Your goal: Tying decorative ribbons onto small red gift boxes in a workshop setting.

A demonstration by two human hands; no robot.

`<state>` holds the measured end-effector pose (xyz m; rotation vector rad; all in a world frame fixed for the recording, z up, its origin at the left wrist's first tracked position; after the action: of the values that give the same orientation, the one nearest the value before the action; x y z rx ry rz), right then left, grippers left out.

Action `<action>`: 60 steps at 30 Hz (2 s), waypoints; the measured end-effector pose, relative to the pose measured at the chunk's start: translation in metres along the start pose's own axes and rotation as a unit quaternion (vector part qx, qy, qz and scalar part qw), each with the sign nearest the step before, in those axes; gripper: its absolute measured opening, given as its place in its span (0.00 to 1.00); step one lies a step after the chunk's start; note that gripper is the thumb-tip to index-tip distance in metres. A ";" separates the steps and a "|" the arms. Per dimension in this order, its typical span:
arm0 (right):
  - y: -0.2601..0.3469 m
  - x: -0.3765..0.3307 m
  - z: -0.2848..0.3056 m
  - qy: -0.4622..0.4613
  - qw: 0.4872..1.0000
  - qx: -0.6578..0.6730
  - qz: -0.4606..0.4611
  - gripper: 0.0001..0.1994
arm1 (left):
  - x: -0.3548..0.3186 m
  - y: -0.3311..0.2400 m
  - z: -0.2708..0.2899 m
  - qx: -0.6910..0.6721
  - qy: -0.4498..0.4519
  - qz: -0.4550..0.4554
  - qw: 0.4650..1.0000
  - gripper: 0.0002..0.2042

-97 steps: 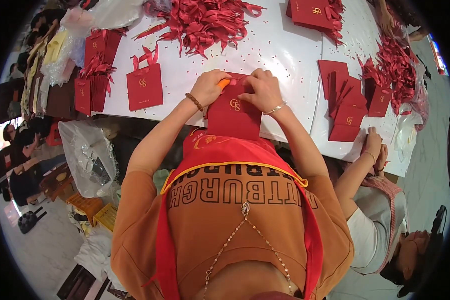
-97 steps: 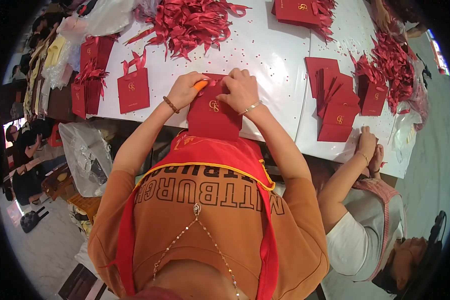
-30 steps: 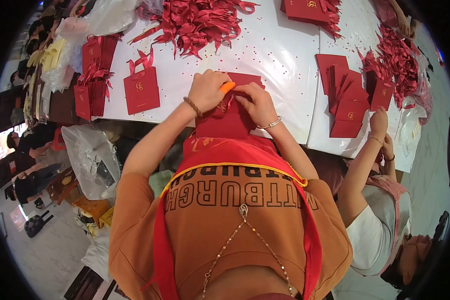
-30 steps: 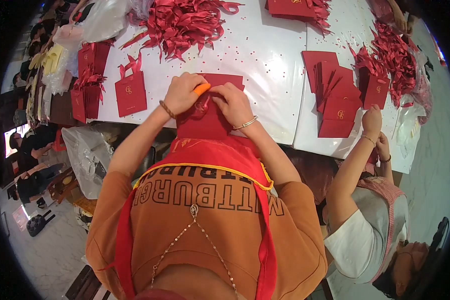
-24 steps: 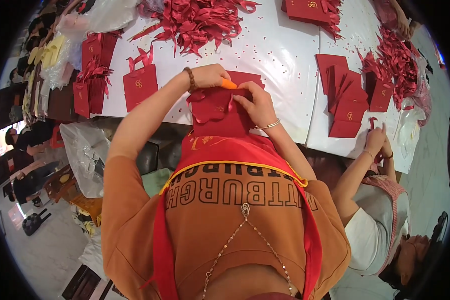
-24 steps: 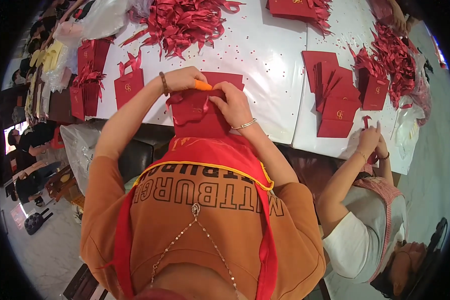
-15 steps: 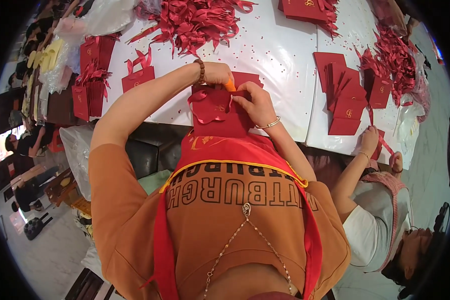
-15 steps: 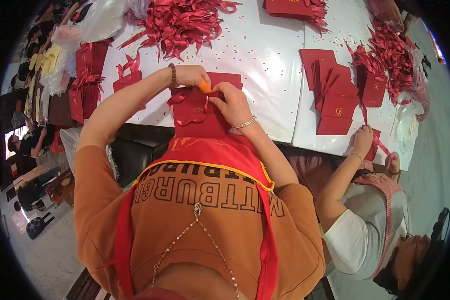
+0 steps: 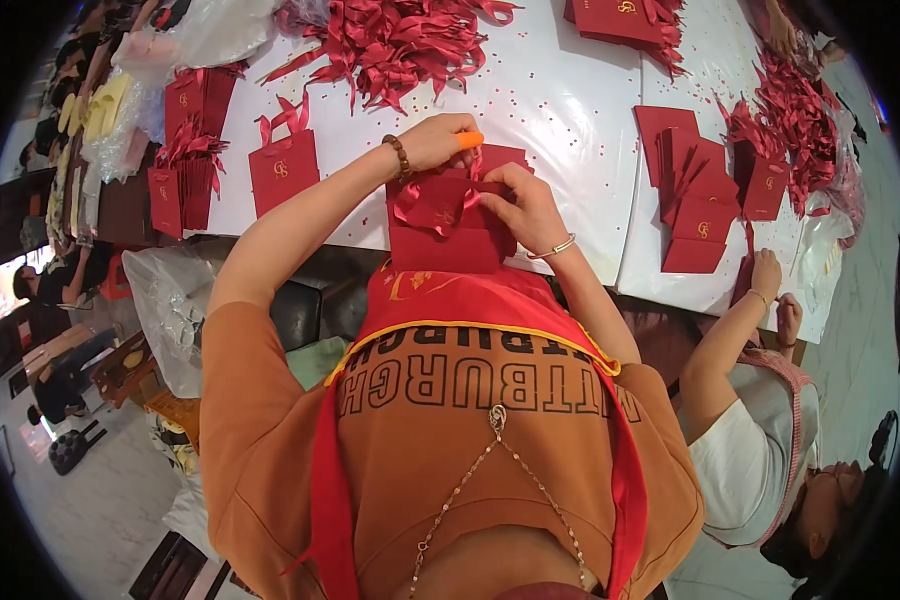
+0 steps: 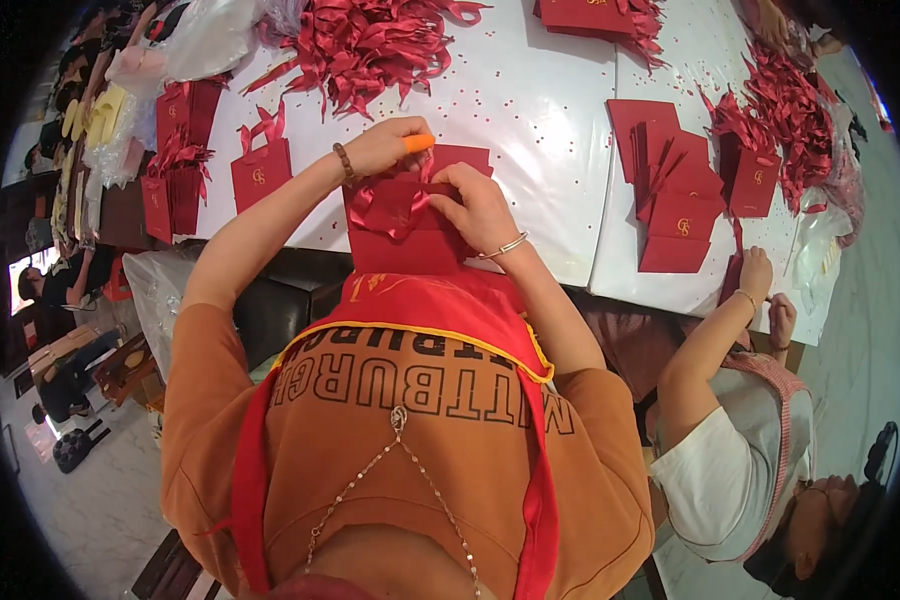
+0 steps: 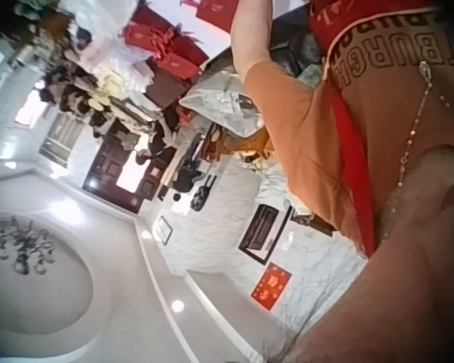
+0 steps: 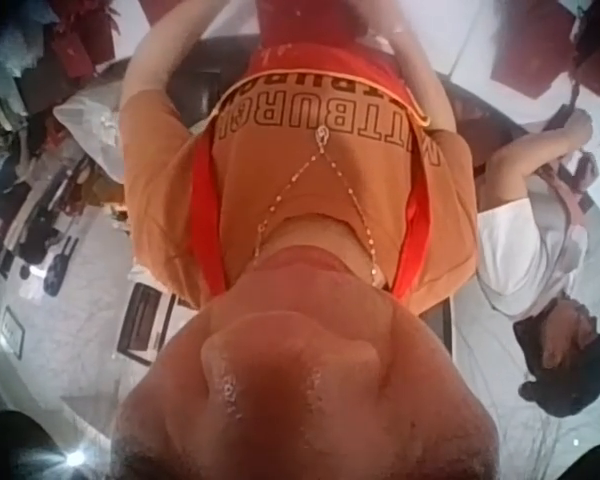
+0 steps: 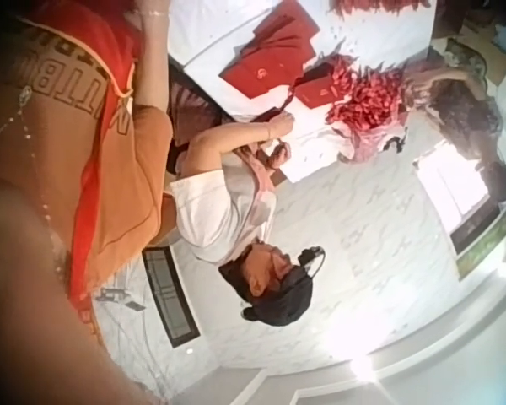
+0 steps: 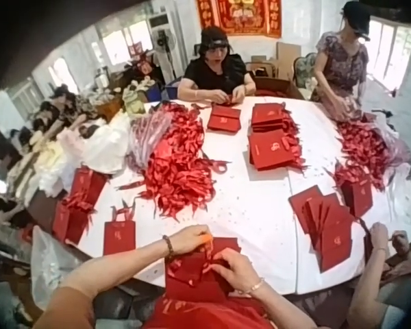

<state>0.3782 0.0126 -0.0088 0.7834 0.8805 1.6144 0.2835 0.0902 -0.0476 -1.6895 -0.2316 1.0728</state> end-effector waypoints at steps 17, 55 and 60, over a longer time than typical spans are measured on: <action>0.014 0.005 0.008 0.059 0.953 0.296 0.018 0.07 | -0.019 -0.043 0.057 -0.428 0.018 -0.162 0.889 0.16; 0.008 0.029 0.003 -0.095 0.959 -0.241 0.119 0.13 | -0.056 0.002 0.050 0.511 -0.159 -0.165 0.828 0.04; -0.007 0.037 -0.012 -0.019 0.957 -0.281 0.070 0.17 | -0.093 -0.044 0.027 0.274 -0.145 -0.287 0.906 0.03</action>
<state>0.3643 0.0476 -0.0187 0.4745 0.3063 1.8449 0.2248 0.0687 0.0383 -0.8663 -0.5274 0.8250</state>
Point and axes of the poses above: each hand's wrist, its own x-axis towards the middle knuckle, its own z-axis out of the back of the hand, y = z × x, the point moved 9 cm from there along x, towards the middle knuckle, and after that the axes turned 10 degrees about -x, right-handed, at the moved point
